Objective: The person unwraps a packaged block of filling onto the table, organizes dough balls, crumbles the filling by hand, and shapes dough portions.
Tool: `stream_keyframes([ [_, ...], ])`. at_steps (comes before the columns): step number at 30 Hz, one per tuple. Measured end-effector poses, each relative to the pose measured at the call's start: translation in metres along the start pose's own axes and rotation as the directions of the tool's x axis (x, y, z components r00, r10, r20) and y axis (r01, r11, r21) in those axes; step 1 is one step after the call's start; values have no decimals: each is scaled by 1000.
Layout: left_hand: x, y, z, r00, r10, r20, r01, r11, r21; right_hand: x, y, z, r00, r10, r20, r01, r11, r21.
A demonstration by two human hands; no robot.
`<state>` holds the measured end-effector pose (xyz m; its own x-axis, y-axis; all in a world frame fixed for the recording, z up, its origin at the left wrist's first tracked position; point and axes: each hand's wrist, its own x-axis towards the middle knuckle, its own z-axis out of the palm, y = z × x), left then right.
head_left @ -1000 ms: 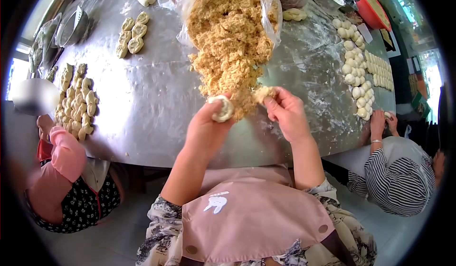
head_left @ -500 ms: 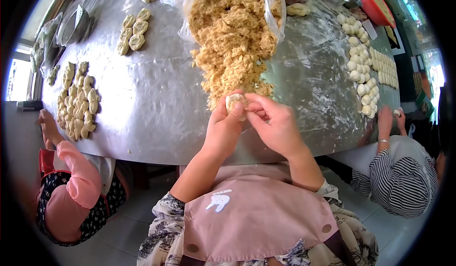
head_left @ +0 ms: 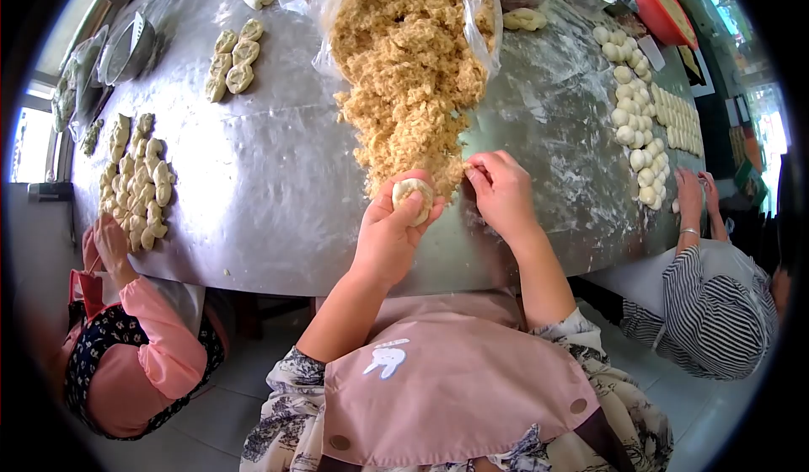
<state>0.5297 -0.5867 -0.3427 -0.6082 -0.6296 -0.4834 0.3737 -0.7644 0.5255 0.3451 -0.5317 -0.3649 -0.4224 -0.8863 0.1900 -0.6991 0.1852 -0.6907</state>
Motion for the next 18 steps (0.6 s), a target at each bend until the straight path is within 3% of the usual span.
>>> stream_keyframes([
  [2,1,-3,-1,1000,26,3,-26,999,-27,-3,-27,-12,992,117,38,-123,968,220],
  [6,12,-12,-11,995,-1,99,13,993,-120,-7,-63,-22,987,-48,153,15,978,206],
  [9,8,-12,1,997,5,73,1,997,-83,-13,-64,-3,991,-132,36,126,983,135],
  [13,6,-13,-1,995,56,80,-60,997,56,-16,-69,-2,985,-104,136,73,974,212],
  [16,6,-12,-1,996,75,44,-72,995,-74,-14,-76,-18,976,53,209,-131,917,376],
  [18,1,-3,4,999,30,27,-26,988,-153,-13,-63,-23,994,-50,96,11,930,368],
])
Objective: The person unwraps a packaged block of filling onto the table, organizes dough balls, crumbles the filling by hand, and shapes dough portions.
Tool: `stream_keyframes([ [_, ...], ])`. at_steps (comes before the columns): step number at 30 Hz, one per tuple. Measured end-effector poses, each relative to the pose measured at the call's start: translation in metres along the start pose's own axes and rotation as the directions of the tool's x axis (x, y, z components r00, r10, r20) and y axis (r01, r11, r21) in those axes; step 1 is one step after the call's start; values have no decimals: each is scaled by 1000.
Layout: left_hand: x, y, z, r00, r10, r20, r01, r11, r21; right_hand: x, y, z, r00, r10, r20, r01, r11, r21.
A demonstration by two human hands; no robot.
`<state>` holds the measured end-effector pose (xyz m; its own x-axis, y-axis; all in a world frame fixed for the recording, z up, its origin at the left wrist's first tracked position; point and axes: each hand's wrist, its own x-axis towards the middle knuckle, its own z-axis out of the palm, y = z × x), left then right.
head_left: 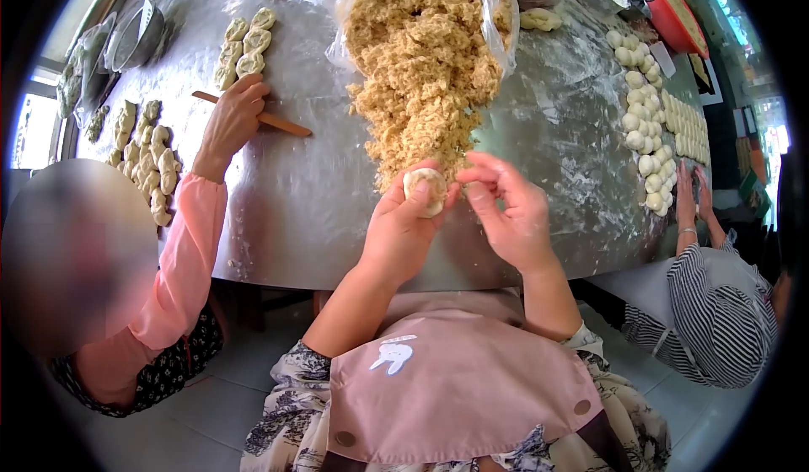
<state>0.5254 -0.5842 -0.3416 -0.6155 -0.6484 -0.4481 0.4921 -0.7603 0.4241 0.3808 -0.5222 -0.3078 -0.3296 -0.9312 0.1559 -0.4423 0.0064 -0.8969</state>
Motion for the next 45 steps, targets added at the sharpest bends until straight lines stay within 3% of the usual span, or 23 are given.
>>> stream_keyframes([
  [1,-2,5,2,1000,-24,-9,23,999,-39,0,6,-5,997,-69,-35,68,998,-16],
  [2,-2,8,0,997,-39,65,41,999,-34,1,12,-10,983,-173,68,181,974,-137],
  [5,-4,12,6,982,-124,141,135,988,-71,5,16,6,915,-373,152,403,862,-309],
  [6,-4,10,7,980,-115,162,121,992,-28,2,19,10,911,-354,212,408,851,-331],
  [10,-6,3,-1,971,-142,190,150,988,-28,-2,20,27,910,-395,122,409,814,-413],
  [13,-3,-7,-10,984,-92,149,75,990,121,-2,18,35,884,-455,107,455,785,-420],
  [16,-6,-10,-5,990,-109,93,106,994,42,-1,18,39,912,-411,12,397,873,-285],
  [19,-10,0,15,953,-122,278,169,974,-152,0,29,36,935,-355,13,353,924,-147],
  [20,-10,-3,15,960,-122,253,174,965,-195,0,27,38,936,-348,-43,343,934,-104],
  [24,-3,-14,1,992,-75,105,69,996,59,-3,18,49,902,-404,-153,356,895,-269],
  [27,3,-14,-6,994,-50,96,36,989,145,0,16,56,879,-433,-197,363,878,-313],
  [28,2,-12,-2,995,-61,76,45,979,196,1,19,56,885,-425,-191,365,887,-283],
  [30,-7,-8,20,996,-28,83,20,996,90,5,18,55,941,-188,-281,188,982,-28],
  [32,-8,-15,19,985,73,155,-81,996,47,11,10,46,952,129,-278,-50,960,275],
  [33,-6,-17,16,961,169,218,-222,943,249,13,7,43,947,189,-259,-82,924,373],
  [35,-6,-16,13,873,300,386,-482,657,579,16,1,42,933,301,-197,-143,814,563],
  [36,-13,-12,17,893,323,312,-447,576,685,12,-5,41,948,292,-127,-148,758,636],
  [38,-6,-9,10,792,442,420,-598,427,678,5,2,52,964,248,-100,-94,662,743],
  [39,-3,-8,6,732,489,474,-662,344,666,2,2,53,974,214,-72,-96,681,726],
  [40,-3,-9,3,736,500,457,-648,323,690,-1,2,54,983,179,-44,-95,699,709],
  [43,5,-16,-3,581,581,569,-707,16,707,-5,1,51,995,56,80,-94,761,642],
  [44,2,-11,-1,577,513,635,-707,-74,703,-4,-7,48,978,192,87,-204,759,619],
  [45,1,-12,1,558,529,640,-711,-93,697,-2,-11,46,971,231,60,-218,754,620],
])
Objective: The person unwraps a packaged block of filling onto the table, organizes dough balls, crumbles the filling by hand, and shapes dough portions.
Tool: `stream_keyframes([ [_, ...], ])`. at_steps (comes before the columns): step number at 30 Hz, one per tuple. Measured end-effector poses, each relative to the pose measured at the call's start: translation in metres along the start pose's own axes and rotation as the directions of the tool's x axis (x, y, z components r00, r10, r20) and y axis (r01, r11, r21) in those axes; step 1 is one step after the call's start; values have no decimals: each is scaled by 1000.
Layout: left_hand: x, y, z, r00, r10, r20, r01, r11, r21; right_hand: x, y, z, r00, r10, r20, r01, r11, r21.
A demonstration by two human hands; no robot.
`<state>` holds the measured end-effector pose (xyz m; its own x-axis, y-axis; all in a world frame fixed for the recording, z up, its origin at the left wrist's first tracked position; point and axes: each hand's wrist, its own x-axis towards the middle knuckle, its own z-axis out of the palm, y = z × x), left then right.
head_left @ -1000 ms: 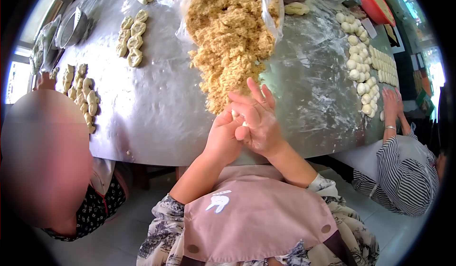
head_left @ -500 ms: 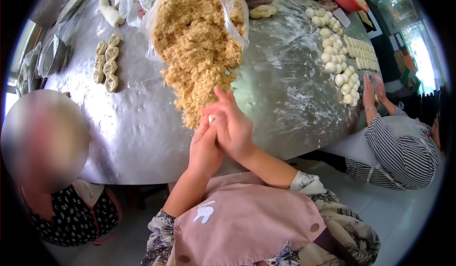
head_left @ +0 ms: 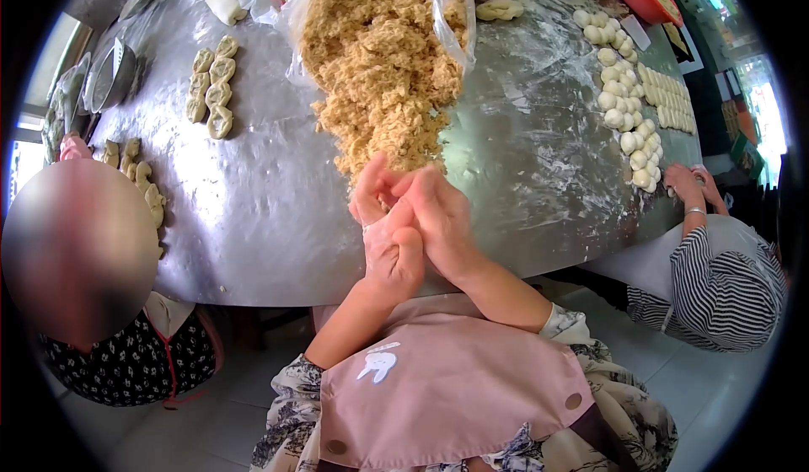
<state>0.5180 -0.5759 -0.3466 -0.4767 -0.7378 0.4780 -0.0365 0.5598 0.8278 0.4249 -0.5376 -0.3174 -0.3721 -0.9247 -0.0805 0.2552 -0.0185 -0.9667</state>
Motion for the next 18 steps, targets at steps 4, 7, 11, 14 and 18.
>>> stream_keyframes([
  [4,2,14,2,989,-144,-43,141,987,-71,13,-8,-4,976,-129,-177,84,967,-239],
  [7,12,19,7,867,-497,-50,443,811,-383,14,8,-21,947,-299,-121,188,816,-547],
  [11,8,7,8,793,-541,279,593,580,-559,11,21,-10,863,-457,213,492,671,-554],
  [14,-3,6,11,766,-524,373,627,482,-612,37,53,-21,870,-494,-14,422,757,-500],
  [18,5,10,18,819,-515,254,561,622,-547,28,33,-13,912,-411,17,373,808,-455],
])
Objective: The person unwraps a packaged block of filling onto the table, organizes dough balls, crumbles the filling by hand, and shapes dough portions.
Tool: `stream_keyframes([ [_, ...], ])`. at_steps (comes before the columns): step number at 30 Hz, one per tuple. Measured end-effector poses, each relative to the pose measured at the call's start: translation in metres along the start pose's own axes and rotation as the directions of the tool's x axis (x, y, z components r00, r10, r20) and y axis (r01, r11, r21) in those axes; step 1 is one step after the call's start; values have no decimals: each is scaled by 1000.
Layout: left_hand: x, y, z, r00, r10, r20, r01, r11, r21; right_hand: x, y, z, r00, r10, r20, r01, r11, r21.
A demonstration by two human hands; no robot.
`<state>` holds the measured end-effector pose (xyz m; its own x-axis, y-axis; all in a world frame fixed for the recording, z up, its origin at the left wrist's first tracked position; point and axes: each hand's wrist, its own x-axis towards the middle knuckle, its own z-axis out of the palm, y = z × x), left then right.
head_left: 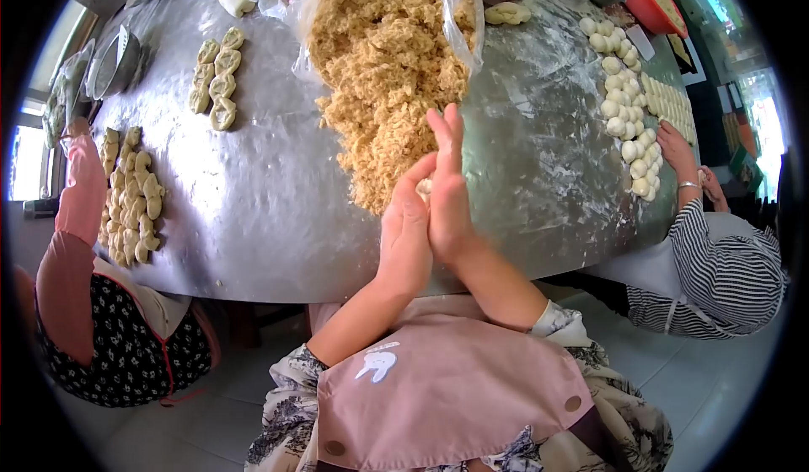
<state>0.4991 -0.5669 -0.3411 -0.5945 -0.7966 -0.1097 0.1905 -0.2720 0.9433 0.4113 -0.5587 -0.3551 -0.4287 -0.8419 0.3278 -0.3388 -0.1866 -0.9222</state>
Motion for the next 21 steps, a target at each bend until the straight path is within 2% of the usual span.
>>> stream_keyframes([
  [1,3,13,14,986,-23,-163,-8,982,-189,0,-13,0,999,28,24,-30,994,105],
  [3,5,9,6,971,-56,-231,38,996,-81,-2,-30,1,986,133,100,-160,924,348],
  [4,6,9,2,961,-69,-266,65,998,-25,-5,-29,1,979,140,145,-188,892,410],
  [5,11,22,5,901,-179,-395,123,979,-163,-8,-29,1,971,146,191,-221,855,468],
  [6,14,20,-2,913,-161,-376,55,959,-278,-12,-29,1,960,153,236,-257,814,521],
  [8,18,19,-19,932,-115,-344,-76,865,-496,-18,-25,3,969,130,212,-206,896,393],
  [9,20,23,-21,905,-201,-375,-50,824,-564,-21,-22,6,974,107,198,-171,924,342],
  [10,21,27,-22,895,-202,-398,-64,825,-562,-25,-19,8,979,84,184,-136,947,290],
  [12,22,31,-22,872,-207,-444,-90,823,-560,-30,-17,7,963,65,261,-92,991,96],
  [13,20,32,-22,896,-175,-408,-103,811,-575,-28,-22,17,980,55,191,-113,945,306],
  [16,16,34,-18,956,-70,-285,-131,769,-625,-23,-34,2,932,323,165,-350,921,173],
  [17,15,32,-31,994,-34,-103,-44,741,-671,-20,-35,2,964,255,72,-264,954,143],
  [20,17,22,-28,984,46,-172,-105,928,-358,-16,-37,0,941,268,209,-312,925,219],
  [21,9,2,-45,995,103,-5,-102,980,-173,-17,-41,4,936,278,215,-320,926,198],
])
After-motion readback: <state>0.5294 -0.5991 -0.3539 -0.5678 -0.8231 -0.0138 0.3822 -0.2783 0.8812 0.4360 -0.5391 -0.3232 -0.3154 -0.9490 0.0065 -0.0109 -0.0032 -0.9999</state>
